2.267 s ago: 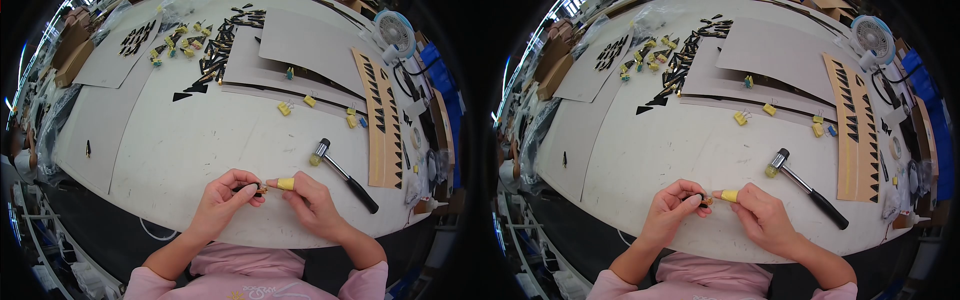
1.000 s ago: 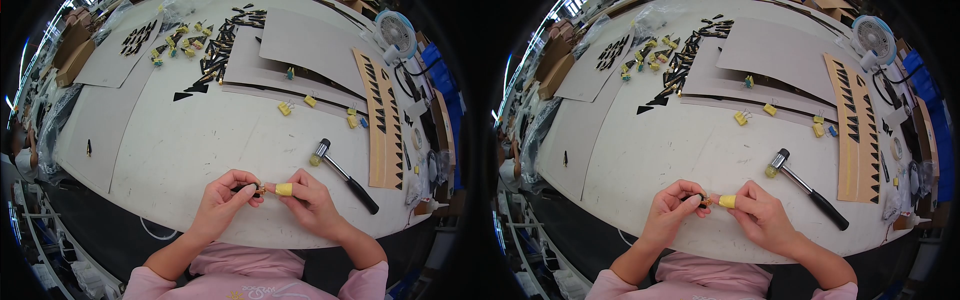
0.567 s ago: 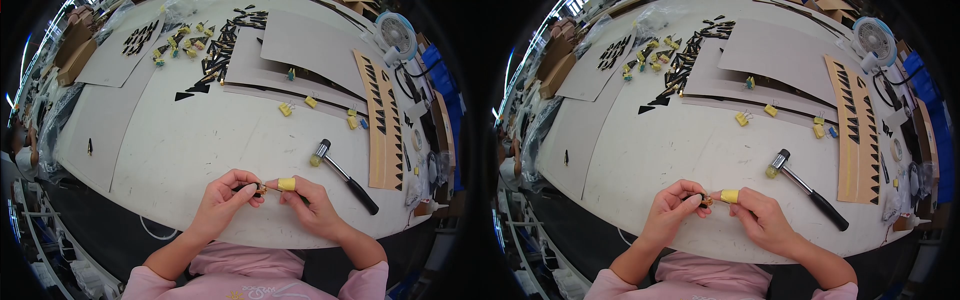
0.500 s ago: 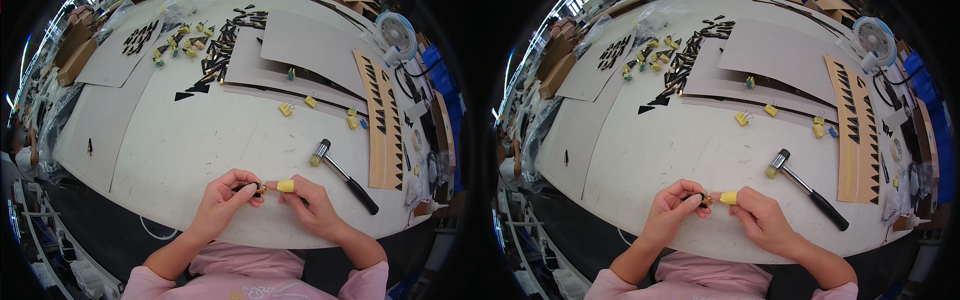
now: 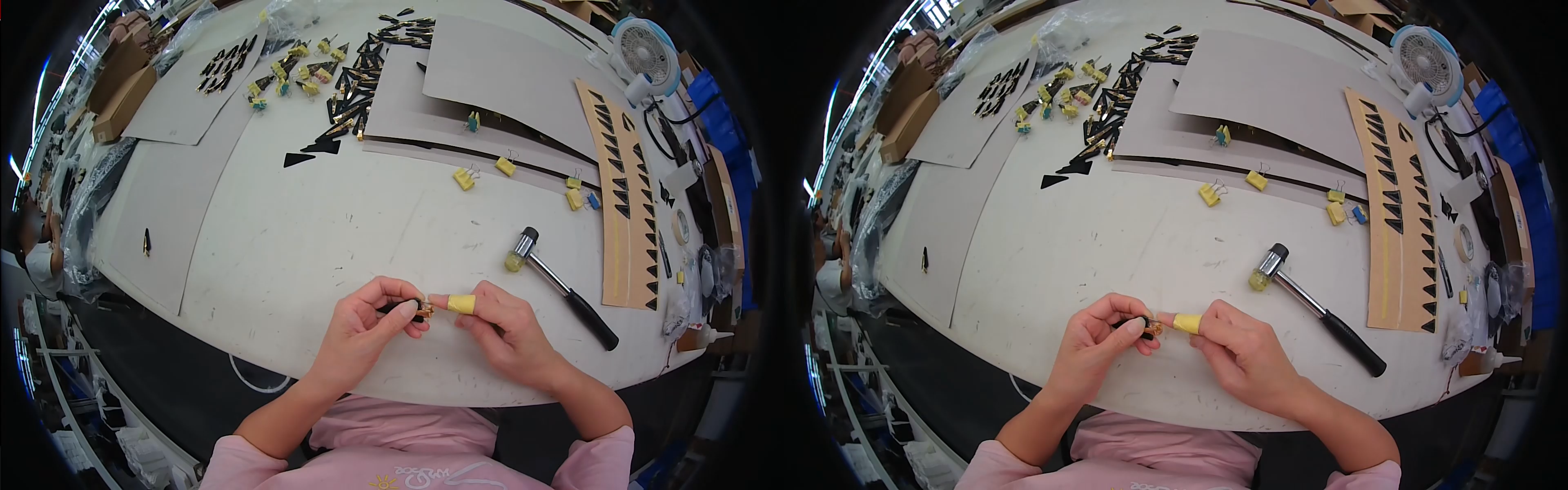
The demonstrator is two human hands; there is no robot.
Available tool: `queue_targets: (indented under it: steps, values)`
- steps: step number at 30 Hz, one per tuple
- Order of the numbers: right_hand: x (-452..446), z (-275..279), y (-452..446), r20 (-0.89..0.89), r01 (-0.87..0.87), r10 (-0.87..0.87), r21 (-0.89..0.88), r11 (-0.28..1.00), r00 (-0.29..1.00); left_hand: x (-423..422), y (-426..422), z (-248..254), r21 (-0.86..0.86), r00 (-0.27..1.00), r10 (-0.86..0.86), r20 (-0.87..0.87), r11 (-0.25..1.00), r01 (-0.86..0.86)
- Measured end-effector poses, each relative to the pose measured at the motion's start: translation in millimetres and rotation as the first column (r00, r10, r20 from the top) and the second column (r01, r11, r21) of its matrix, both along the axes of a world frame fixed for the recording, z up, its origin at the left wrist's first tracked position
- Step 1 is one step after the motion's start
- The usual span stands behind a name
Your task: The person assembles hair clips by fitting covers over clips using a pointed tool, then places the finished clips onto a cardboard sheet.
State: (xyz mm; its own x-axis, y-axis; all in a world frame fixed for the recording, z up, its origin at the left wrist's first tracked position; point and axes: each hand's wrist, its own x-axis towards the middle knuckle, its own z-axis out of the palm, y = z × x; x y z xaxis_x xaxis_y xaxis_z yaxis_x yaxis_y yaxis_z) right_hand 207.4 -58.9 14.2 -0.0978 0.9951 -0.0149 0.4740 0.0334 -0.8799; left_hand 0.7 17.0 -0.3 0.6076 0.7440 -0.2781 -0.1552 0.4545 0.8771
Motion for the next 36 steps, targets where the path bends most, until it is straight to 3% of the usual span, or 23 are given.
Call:
queue_targets:
  steps: [1, 3, 6, 7, 9, 19, 24, 28, 36]
  values:
    - [-2.4, 0.1, 0.4, 0.000, 0.000, 0.000, 0.001, 1.000, 1.000, -0.1, -0.2, 0.1, -0.002, 1.000, -0.004, -0.003, 1.000, 0.004]
    - [-9.4, -0.5, 0.1, -0.179, 0.090, -0.091, -0.015, 0.996, 0.980, -0.1, -0.3, 0.5, -0.004, 1.000, -0.008, -0.007, 1.000, 0.008]
    - [-8.4, -6.6, -2.0, -0.186, 0.071, -0.071, -0.005, 0.997, 0.980, -0.2, -0.1, 1.0, -0.014, 1.000, -0.004, -0.004, 1.000, 0.004]
    - [-7.3, -4.6, -2.1, -0.186, 0.071, -0.070, -0.004, 0.997, 0.980, -0.4, 0.0, 0.4, -0.014, 1.000, -0.007, -0.002, 1.000, 0.007]
    - [-5.2, 1.0, -2.0, -0.023, 0.020, -0.018, 0.064, 0.998, 1.000, -0.4, 0.1, 0.2, -0.013, 1.000, -0.010, 0.001, 1.000, 0.010]
    - [0.0, 1.2, 0.0, -0.007, -0.023, 0.023, 0.016, 1.000, 1.000, -2.4, 0.3, -1.7, 0.001, 0.999, -0.044, 0.012, 0.999, 0.044]
    - [-5.0, -6.4, -1.6, -0.185, 0.062, -0.065, -0.024, 0.998, 0.981, -2.4, -0.6, -2.3, -0.002, 0.999, -0.048, 0.006, 0.999, 0.048]
    - [-3.8, -1.8, -2.8, -0.196, 0.044, -0.065, -0.110, 0.993, 0.978, -2.4, -0.6, -2.7, 0.002, 0.999, -0.045, 0.014, 0.999, 0.045]
    - [-3.6, 0.3, -1.9, -0.039, 0.042, -0.040, 0.062, 0.997, 0.998, -1.9, -1.5, -2.7, 0.017, 0.999, -0.041, 0.002, 0.999, 0.041]
